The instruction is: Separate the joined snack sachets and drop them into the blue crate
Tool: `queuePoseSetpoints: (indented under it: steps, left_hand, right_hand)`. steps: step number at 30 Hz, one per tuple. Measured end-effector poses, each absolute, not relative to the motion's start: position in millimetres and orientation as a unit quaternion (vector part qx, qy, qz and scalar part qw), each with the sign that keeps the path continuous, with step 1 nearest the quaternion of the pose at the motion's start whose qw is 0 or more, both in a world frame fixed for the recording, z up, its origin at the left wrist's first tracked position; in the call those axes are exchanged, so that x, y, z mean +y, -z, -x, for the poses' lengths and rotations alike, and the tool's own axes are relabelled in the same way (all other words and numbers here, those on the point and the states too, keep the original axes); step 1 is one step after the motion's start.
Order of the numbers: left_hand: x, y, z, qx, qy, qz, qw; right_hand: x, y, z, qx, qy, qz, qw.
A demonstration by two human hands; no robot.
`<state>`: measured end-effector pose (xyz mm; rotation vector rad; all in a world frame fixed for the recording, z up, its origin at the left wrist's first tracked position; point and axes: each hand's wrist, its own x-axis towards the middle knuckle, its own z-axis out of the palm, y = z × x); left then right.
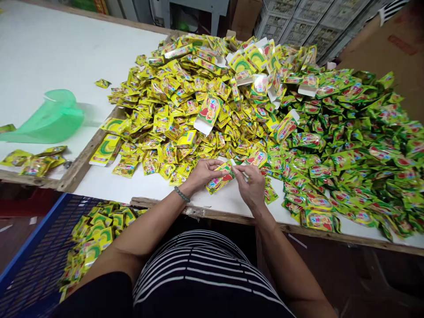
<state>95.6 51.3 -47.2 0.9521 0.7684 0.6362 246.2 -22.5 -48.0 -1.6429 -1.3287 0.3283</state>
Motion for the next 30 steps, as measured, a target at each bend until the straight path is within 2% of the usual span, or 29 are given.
queuePoseSetpoints:
  steps: [3,8,13,18,24,30]
  left_hand:
    - [51,49,-96,0.356,-0.311,-0.416,0.777]
    - [50,46,-97,0.336,-0.37,-0.405,0.766]
    - [50,48,-97,0.319,-0.428,-0.463,0.708]
    - [53,53,-94,0.311,-0.42,-0.566,0.638]
    - [53,49,-95,0.333,-0.391,-0.536,0.67]
    - [51,41,-93,0.371,-0.408,-0.443,0.706]
  right_hand:
    - [-23,49,-240,-0.569,-0.144,0.658,0.472]
    - [-17,56,-237,-0.442,-0.17,0.665,0.577]
    - [-9,67,-228,-0.415,-0.366,0.579,0.598]
    - [-9,72,-235,-0.429,-0.432,0.552,0.569]
    - [-6,67,-244,-0.399,-0.425,0.55,0.598]
    - [-4,63,-250,-0.451,-0.412,0.557,0.562]
